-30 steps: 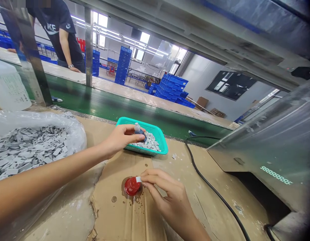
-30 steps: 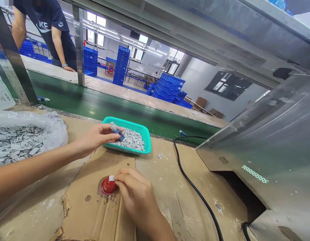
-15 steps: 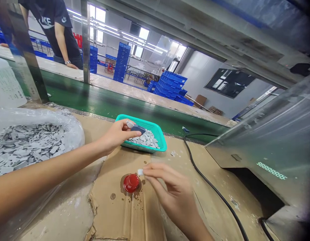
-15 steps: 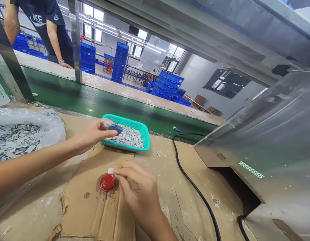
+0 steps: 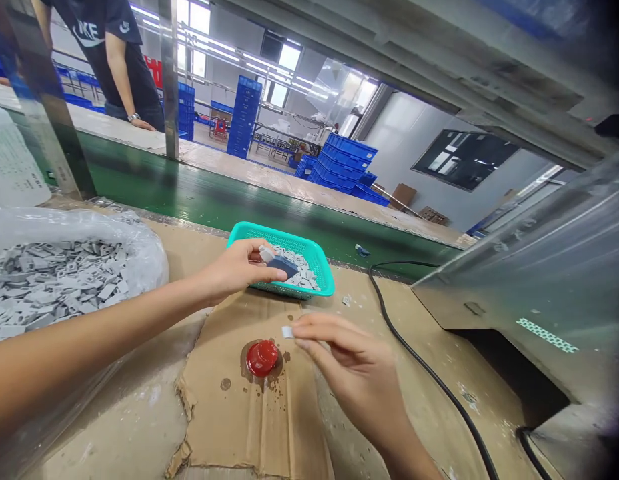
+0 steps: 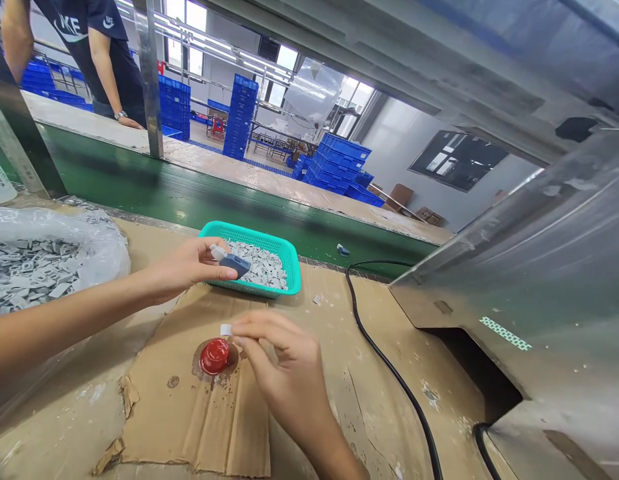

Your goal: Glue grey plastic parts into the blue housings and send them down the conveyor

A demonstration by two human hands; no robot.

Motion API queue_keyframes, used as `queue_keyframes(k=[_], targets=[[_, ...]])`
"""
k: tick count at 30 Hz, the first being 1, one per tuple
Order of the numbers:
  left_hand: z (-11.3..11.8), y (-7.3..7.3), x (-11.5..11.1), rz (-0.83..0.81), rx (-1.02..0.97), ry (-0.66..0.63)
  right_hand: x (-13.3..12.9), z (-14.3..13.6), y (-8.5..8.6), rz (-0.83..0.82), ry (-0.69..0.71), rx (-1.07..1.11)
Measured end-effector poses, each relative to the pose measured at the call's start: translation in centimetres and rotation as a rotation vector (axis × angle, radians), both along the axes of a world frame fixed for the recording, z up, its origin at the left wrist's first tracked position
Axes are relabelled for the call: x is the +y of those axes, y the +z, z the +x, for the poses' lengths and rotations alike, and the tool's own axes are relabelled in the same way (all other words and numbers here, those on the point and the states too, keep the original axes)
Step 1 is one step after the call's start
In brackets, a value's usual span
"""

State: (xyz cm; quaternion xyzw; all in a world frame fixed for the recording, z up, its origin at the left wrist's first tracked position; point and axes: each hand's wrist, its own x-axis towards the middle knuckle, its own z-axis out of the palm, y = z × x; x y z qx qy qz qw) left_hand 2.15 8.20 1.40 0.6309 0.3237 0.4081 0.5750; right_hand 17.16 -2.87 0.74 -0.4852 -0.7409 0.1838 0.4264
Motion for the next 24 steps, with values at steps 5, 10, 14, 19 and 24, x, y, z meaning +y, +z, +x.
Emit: queue_keyframes(k=[5, 10, 14, 19, 24], targets=[[0.2, -0.2, 0.1, -0.004, 0.045, 0.018, 0.2, 0.1, 0.3, -0.033, 0.014, 0.06], [0.4, -0.3, -0.7, 0.124, 0.121, -0.169, 0.6, 1.3, 0.5, 0.054, -0.128, 0.322], [0.7, -0.1, -1.8, 0.248, 0.23, -0.257, 1.1, 1.9, -0.2, -0.05, -0.151, 0.475], [0.8, 0.2, -2.3, 0.313, 0.282, -0.23, 1.2, 1.9, -0.4, -0.076, -0.154, 0.463], [0.8, 0.0, -2.3, 0.325, 0.266, -0.2, 0.9, 1.4, 0.3, -0.021, -0.202, 0.341]])
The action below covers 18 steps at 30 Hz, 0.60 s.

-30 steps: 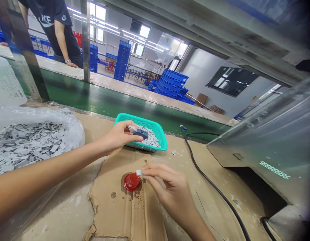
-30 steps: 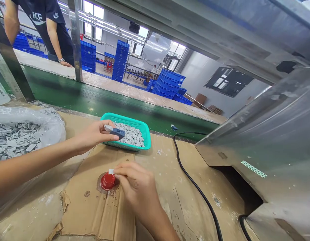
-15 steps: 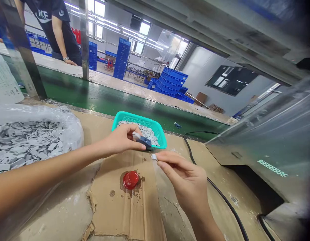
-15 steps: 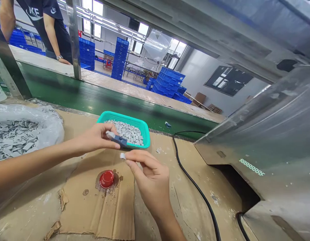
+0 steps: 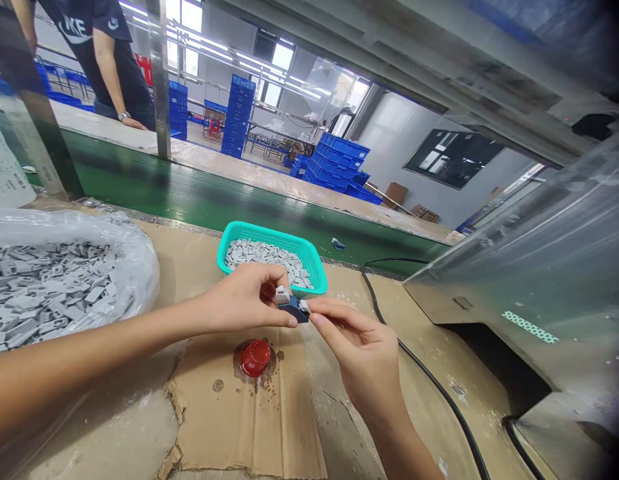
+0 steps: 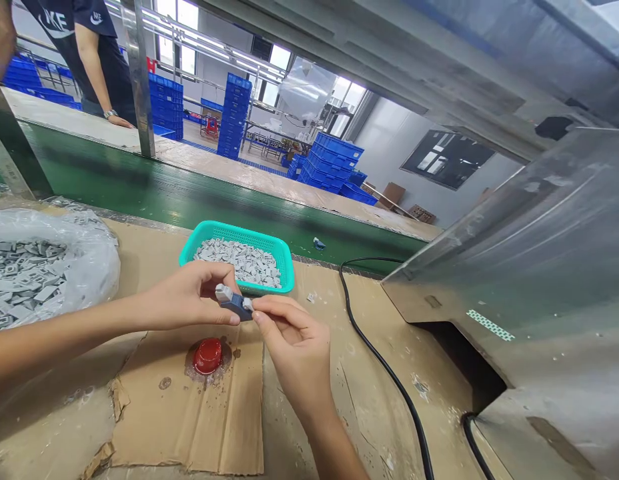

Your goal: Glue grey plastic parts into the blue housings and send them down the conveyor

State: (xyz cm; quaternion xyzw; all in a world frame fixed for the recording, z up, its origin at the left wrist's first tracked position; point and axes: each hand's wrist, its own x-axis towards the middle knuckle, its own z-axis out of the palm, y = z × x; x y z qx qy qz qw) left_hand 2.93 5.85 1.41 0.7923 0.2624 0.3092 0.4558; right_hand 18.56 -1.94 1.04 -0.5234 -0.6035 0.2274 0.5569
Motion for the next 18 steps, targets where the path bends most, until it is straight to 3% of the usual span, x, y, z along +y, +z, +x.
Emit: queue_keyframes(k=[4, 11, 16, 18], targets=[[0.1, -0.1, -0.3, -0.032, -0.049, -0.018, -0.2, -0.3, 0.1, 0.058, -0.024, -0.123], [0.4, -0.1, -0.4, -0.219, -0.209, 0.05, -0.8, -0.4, -1.1, 0.125, 0.074, -0.277], [0.6, -0.1, -0.5, -0.681, -0.485, -0.12, -1.3, -1.2, -0.8, 0.163, 0.062, -0.457], [0.6, 0.0, -0.4, -0.848, -0.545, -0.114, -1.3, -1.4, -0.7, 0.141, 0.064, -0.517]])
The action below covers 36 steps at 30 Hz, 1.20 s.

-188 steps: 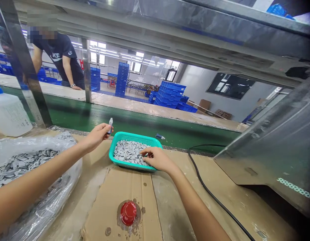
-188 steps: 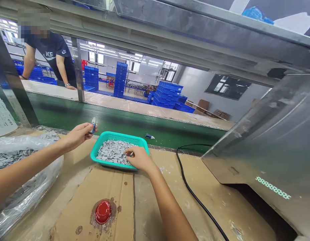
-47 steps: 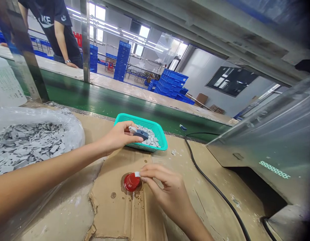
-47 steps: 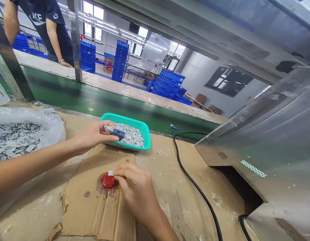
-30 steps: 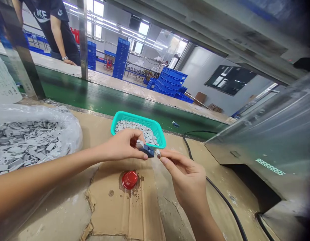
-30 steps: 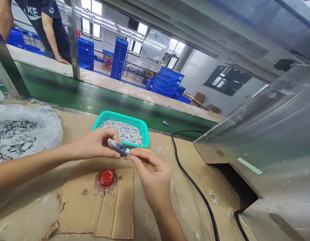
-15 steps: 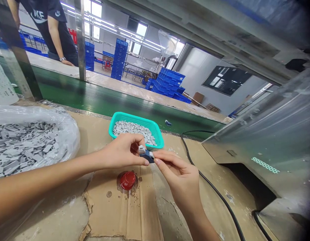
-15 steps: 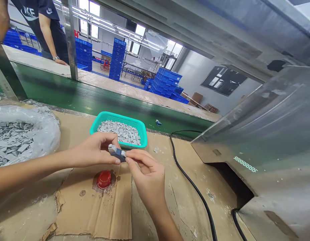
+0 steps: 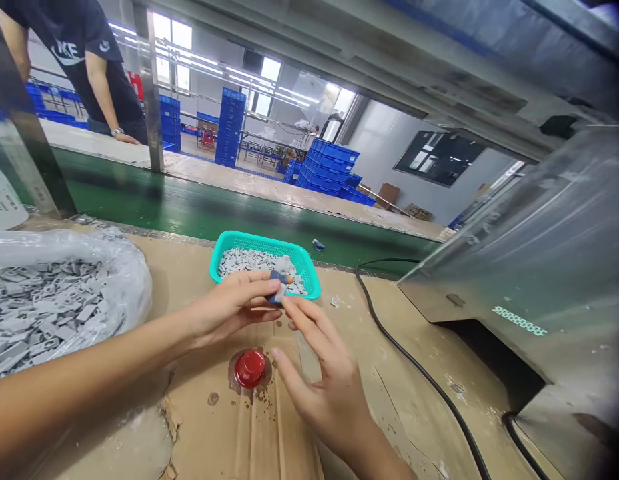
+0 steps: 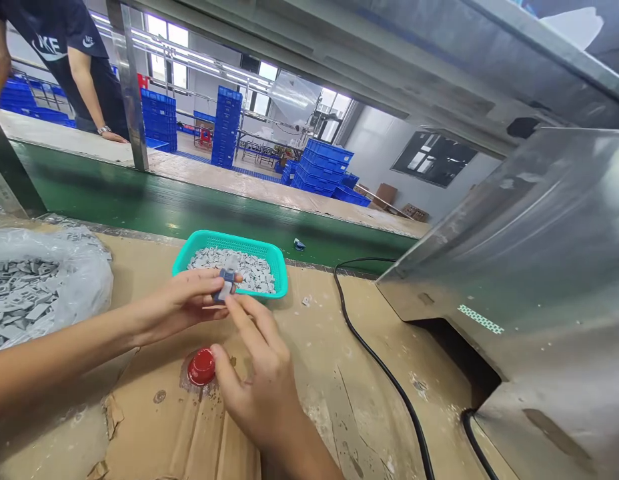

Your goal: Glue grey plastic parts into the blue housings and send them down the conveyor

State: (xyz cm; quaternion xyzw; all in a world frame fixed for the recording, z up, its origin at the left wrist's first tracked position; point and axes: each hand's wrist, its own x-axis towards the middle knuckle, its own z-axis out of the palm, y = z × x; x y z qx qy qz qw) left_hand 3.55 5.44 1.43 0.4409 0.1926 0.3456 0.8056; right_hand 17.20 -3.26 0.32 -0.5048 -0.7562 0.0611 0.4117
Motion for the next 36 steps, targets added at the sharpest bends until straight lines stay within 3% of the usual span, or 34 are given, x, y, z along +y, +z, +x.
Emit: queue_keyframes(k=[4, 7, 15, 19, 23, 26, 30, 32, 36], targets=[[0.0, 0.1, 0.6, -0.144, -0.039, 0.054, 0.5, 0.8, -0.7, -0.019, -0.047, 0.094], [-0.1, -0.1, 1.3, -0.115, -0.088, 0.038, 2.0, 1.8, -1.1, -0.047, -0.065, 0.154], [-1.4, 0.5, 1.7, 0.396, 0.138, 0.049, 11.2, 3.7, 0.5, -0.266, -0.166, -0.273], [-1.4, 0.8, 1.4, 0.575, 0.212, 0.07, 14.1, 4.1, 0.2, -0.389, -0.166, -0.375], [-1.5, 0.8, 2.5, 0.53, 0.228, 0.088, 14.5, 4.2, -0.5, -0.401, -0.18, -0.337], [-2.7, 0.9, 4.5, 0.478, 0.277, 0.258, 13.7, 4.2, -0.1, -0.298, -0.222, -0.21], [-5.3, 1.5, 8.0, 0.411, 0.301, 0.502, 12.5, 5.0, 1.8, -0.184, -0.23, 0.042], [-6.3, 1.5, 9.9, 0.485, 0.432, 0.552, 12.1, 5.7, 2.5, -0.211, -0.195, 0.184], [-7.6, 0.6, 14.4, 0.82, 1.139, 0.566, 11.3, 6.9, 2.8, -0.35, -0.098, 0.473]])
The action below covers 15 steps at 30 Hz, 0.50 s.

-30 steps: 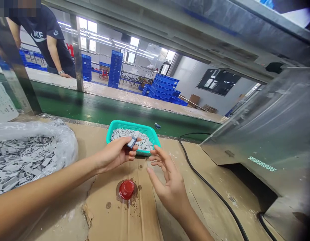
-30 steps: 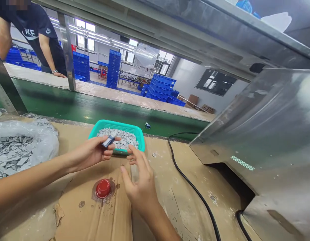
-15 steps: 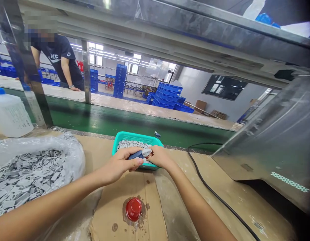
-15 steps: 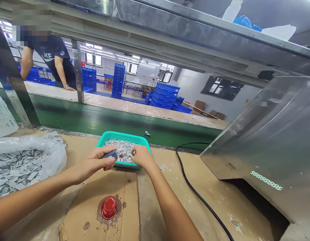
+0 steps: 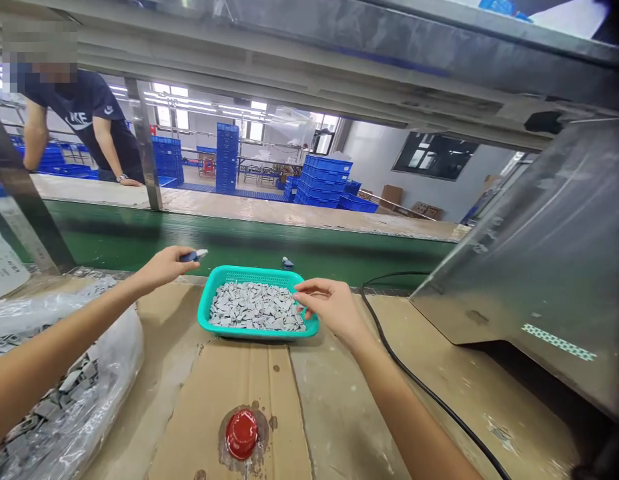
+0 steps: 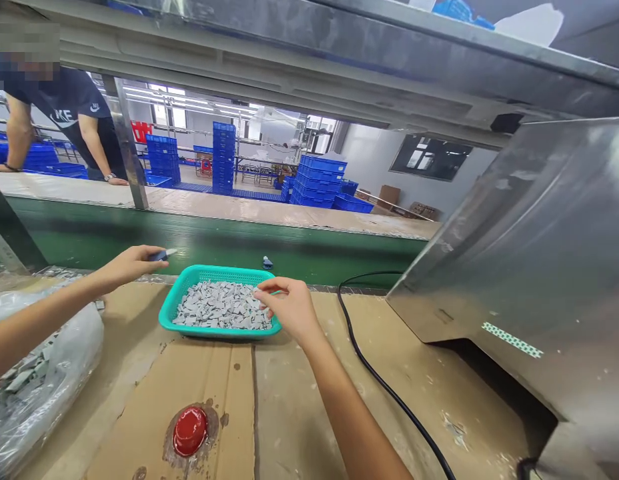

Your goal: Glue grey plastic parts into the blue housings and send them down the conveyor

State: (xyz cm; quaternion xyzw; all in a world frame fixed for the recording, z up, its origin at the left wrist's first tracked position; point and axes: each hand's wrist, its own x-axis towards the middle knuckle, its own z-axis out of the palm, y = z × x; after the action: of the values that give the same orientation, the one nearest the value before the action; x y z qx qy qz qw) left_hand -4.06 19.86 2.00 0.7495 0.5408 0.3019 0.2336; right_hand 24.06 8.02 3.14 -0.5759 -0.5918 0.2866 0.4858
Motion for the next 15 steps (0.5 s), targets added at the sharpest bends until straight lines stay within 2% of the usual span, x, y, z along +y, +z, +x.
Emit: queue_keyframes(k=[2, 5, 8, 10, 12, 15], targets=[[-0.5, -0.9, 2.2, 0.019, 0.18, 0.063, -0.8, 0.4, -0.4, -0.051, 0.029, 0.138], [-0.7, -1.9, 4.9, 0.022, 0.306, 0.117, -2.4, 1.0, -1.2, -0.09, 0.055, 0.325], [0.4, -2.1, 6.8, 0.022, 0.418, 0.163, -4.4, 1.4, -1.6, -0.095, 0.06, 0.516], [2.4, -1.8, 7.7, 0.038, 0.473, 0.137, -5.8, 1.3, -1.5, -0.117, 0.088, 0.779], [5.2, -1.3, 8.5, 0.069, 0.514, 0.039, -7.0, 0.9, -1.1, -0.15, 0.149, 1.075], [10.0, -0.5, 9.0, 0.114, 0.569, -0.161, -8.4, 0.2, 0.0, -0.163, 0.238, 1.275]])
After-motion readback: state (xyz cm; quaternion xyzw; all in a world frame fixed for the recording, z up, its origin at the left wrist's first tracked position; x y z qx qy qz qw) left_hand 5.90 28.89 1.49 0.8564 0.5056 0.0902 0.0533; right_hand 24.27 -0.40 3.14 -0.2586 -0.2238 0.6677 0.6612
